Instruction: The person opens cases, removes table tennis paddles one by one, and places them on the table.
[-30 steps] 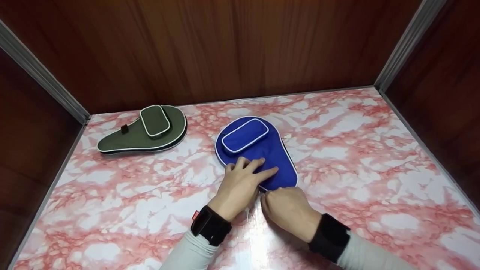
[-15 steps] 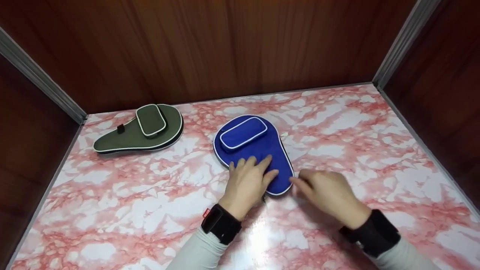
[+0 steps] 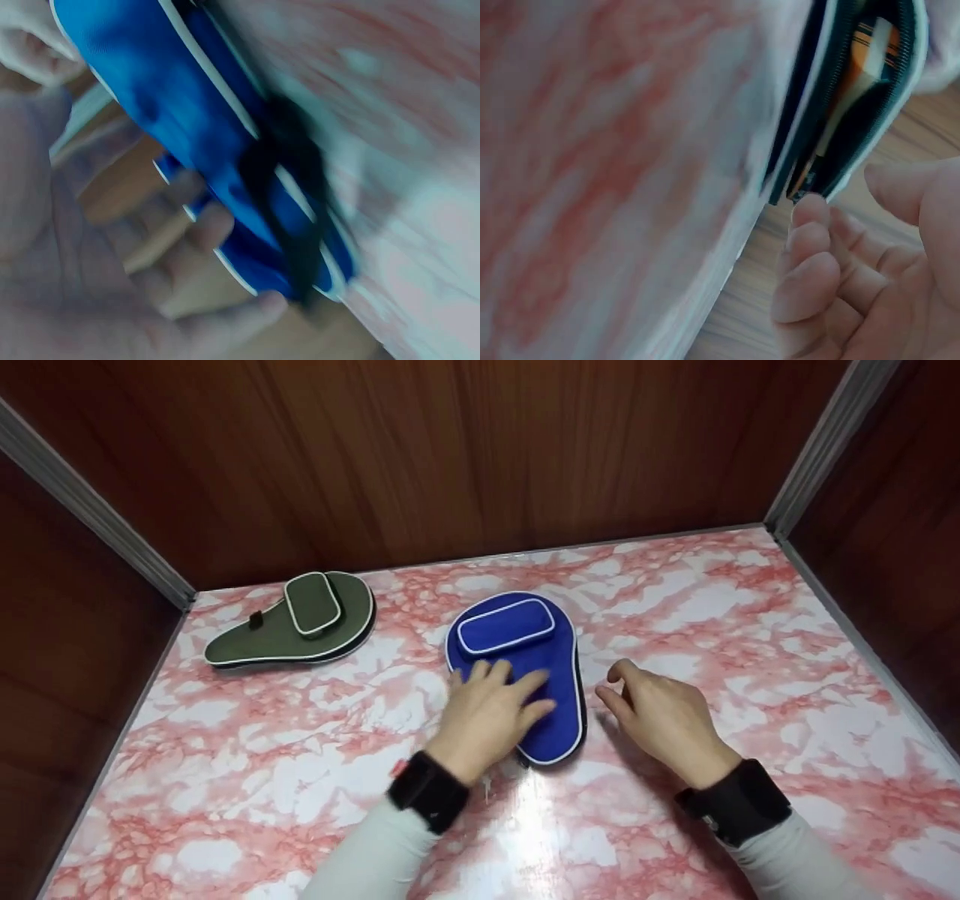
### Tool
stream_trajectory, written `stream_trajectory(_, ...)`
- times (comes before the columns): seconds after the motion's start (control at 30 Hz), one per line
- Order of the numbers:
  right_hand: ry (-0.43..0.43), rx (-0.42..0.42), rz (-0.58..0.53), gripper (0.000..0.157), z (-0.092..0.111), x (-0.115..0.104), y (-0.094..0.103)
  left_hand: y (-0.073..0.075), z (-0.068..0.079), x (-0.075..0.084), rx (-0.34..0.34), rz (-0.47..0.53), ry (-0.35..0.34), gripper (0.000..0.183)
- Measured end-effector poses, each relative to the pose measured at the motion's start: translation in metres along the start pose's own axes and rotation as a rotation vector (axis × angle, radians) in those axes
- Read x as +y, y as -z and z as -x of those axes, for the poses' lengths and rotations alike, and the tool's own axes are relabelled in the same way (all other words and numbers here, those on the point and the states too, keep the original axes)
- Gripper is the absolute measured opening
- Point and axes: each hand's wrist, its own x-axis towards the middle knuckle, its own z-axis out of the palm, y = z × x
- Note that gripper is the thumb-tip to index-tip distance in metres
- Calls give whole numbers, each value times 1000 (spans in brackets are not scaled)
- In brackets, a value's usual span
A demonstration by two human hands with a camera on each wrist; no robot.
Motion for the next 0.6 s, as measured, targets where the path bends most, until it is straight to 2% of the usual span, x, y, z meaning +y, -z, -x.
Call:
stream_trajectory(0.1, -17, -19, -3, 24, 2, 4, 1, -5, -8, 19, -33, -29, 12, 57)
stream_trajectory(0.17, -30, -29, -7, 25, 2, 7, 3, -8, -10, 27, -51, -44, 14, 55)
stream_trajectory(0.27, -36, -29, -5, 27, 1, 8, 7, -5, -9, 29, -70, -51, 35, 52)
stream_trajectory(0.43, -19, -56, -9, 28, -4, 9, 10, 13, -4, 24, -133, -34, 68, 50)
stream_trajectory(0.5, -14, -64, -8, 28, -4, 11, 11, 16, -5, 27, -122, -55, 83, 52)
stream_trajectory(0.6, -15, -68, 2, 27, -2, 14, 11, 8, -12, 35, -41, -152, 122, 57)
